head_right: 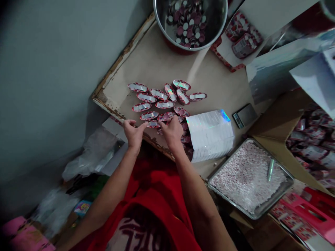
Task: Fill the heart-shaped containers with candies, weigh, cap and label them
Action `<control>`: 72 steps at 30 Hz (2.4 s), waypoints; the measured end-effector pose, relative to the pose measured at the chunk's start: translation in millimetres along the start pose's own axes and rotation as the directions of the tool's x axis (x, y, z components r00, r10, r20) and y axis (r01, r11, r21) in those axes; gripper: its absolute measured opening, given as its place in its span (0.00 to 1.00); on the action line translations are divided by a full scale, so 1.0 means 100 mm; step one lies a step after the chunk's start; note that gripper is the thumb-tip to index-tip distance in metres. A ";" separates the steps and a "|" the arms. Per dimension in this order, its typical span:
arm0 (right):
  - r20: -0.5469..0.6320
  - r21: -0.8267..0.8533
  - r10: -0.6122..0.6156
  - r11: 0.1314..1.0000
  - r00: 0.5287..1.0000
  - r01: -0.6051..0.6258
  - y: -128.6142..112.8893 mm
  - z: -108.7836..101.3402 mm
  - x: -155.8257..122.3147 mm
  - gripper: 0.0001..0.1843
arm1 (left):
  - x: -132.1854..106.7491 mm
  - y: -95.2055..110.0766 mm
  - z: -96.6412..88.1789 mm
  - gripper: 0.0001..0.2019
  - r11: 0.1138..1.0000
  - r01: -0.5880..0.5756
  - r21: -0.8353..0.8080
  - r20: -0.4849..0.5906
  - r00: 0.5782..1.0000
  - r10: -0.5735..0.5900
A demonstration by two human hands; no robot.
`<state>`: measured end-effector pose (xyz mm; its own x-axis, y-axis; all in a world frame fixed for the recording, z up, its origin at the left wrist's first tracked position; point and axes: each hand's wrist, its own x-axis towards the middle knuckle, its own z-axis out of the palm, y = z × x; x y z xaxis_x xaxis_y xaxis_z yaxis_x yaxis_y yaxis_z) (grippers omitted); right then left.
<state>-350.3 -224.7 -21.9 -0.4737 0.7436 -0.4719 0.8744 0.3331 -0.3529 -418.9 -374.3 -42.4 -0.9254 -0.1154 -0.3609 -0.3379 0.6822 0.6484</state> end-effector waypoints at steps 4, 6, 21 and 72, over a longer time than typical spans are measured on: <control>-0.024 0.243 -0.011 0.970 1.000 0.017 0.04 -0.10 -0.02 0.26 | -0.36 0.04 -0.15 0.18 0.972 0.005 -0.235 0.240 0.969 0.053; -0.021 0.331 -0.015 0.943 1.000 0.021 0.05 -0.12 -0.02 0.26 | -0.50 0.07 -0.19 0.21 0.925 0.197 -0.324 0.467 0.884 -0.025; 0.074 0.691 0.021 0.720 0.997 -0.066 0.16 -0.28 0.03 0.28 | -0.57 0.18 0.04 0.14 0.853 0.364 -0.375 0.606 0.792 -0.072; -0.554 -0.021 -0.160 0.984 0.817 0.178 2.21 -0.78 0.19 0.18 | -1.00 2.22 2.60 0.10 0.701 -0.692 0.170 0.823 0.491 0.286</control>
<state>-158.3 -91.5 -46.2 -0.4684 0.8755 0.1186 0.7779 0.4723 -0.4145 -357.2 -23.8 -36.6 -0.4106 0.7324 -0.5431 0.4328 0.6808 0.5909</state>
